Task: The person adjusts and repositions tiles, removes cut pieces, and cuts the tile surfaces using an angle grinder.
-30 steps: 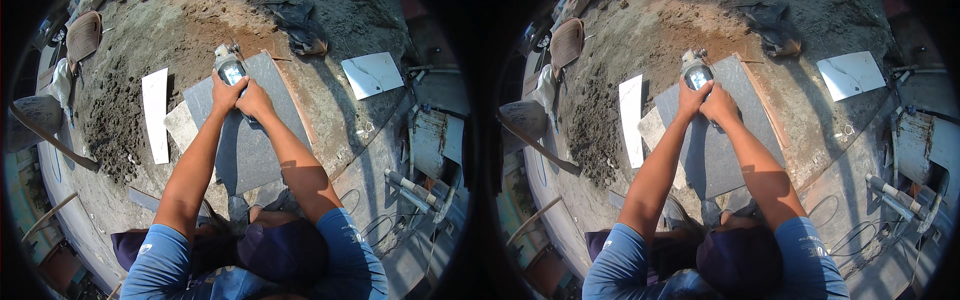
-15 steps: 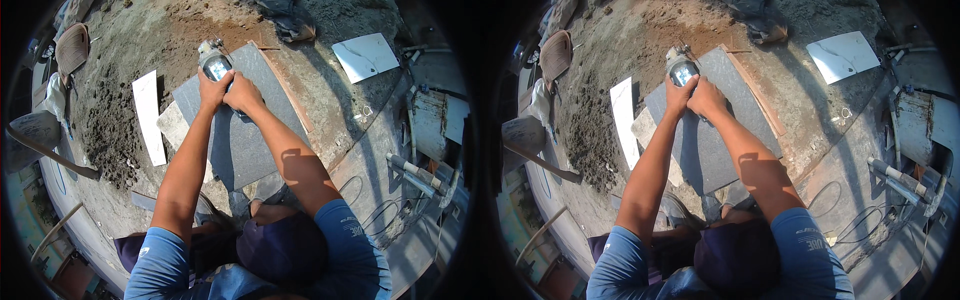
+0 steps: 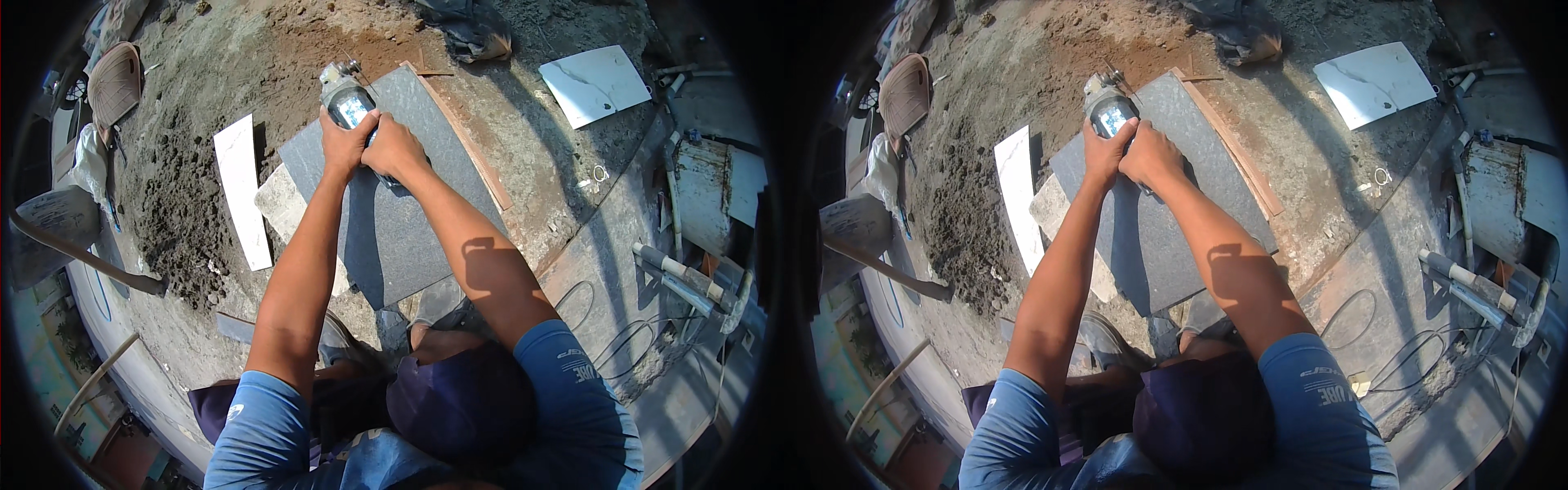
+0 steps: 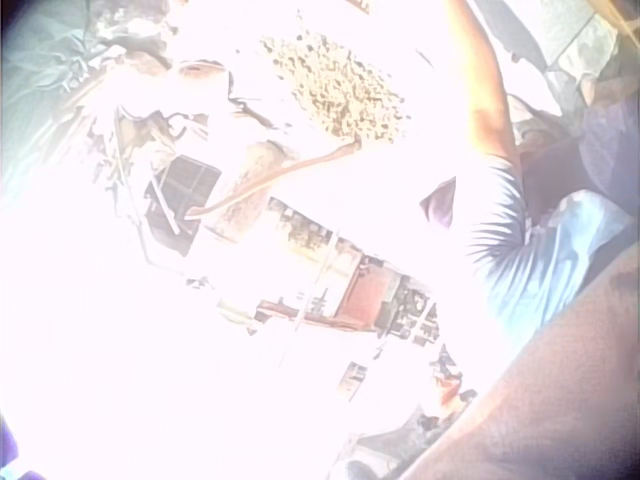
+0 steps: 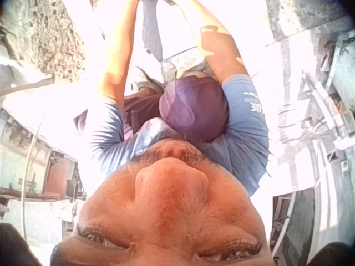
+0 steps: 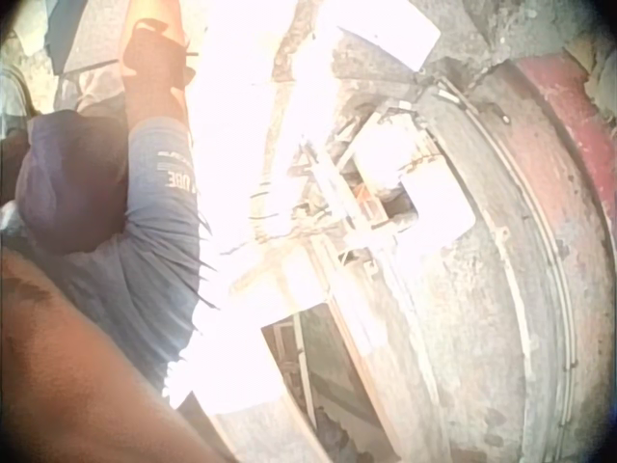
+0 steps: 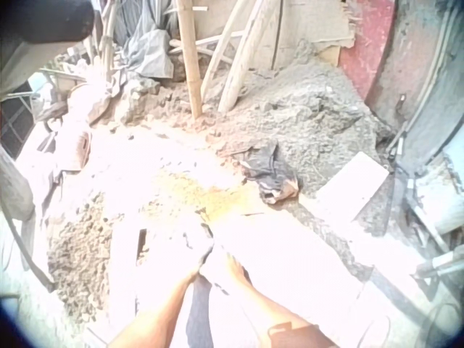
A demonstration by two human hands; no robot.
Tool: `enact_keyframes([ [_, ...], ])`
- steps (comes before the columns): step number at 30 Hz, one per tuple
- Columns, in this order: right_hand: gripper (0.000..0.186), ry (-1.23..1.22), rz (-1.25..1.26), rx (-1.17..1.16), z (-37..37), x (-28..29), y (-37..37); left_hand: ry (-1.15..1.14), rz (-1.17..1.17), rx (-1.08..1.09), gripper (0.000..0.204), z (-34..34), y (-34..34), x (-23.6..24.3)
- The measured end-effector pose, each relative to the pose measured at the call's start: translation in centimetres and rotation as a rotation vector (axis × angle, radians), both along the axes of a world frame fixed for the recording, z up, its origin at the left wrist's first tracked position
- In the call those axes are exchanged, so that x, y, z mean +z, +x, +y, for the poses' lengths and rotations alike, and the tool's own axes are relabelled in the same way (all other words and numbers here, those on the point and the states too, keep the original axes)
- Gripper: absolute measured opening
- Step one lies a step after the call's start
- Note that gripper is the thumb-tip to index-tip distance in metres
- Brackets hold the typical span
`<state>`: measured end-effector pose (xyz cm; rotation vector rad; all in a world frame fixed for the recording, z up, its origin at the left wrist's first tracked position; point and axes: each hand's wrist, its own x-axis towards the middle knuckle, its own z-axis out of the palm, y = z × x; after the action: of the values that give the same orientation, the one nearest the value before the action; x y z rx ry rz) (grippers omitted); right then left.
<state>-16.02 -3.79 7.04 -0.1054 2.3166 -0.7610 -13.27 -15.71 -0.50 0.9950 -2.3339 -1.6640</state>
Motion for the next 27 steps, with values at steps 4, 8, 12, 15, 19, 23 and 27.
enact_keyframes([
  [4, 0.058, 0.002, 0.008, -0.001, 0.14, -0.29, -0.03, 0.01, -0.009, -0.01, 0.126, 0.24, 0.01, 0.22],
  [8, 0.058, -0.005, 0.015, 0.001, -0.06, -0.37, 0.08, 0.024, 0.005, -0.012, 0.127, 0.0, 0.02, 0.02],
  [12, 0.057, 0.005, 0.011, -0.011, -0.03, -0.45, 0.03, 0.036, -0.002, -0.016, 0.127, -0.05, -0.19, -0.35],
  [15, 0.057, 0.013, 0.007, -0.009, -0.1, -0.51, -0.04, 0.024, -0.001, -0.015, 0.128, -0.08, -0.12, -0.45],
  [19, 0.058, 0.004, 0.015, -0.011, 0.02, -0.56, -0.01, 0.031, -0.012, -0.016, 0.128, 0.07, 0.0, -0.11],
  [23, 0.058, 0.005, 0.014, -0.017, 0.12, -0.42, -0.03, 0.051, 0.007, -0.025, 0.128, 0.17, -0.13, 0.21],
  [27, 0.058, 0.009, 0.007, -0.014, -0.1, -0.43, 0.06, 0.028, -0.001, -0.014, 0.129, 0.09, 0.03, 0.16],
])
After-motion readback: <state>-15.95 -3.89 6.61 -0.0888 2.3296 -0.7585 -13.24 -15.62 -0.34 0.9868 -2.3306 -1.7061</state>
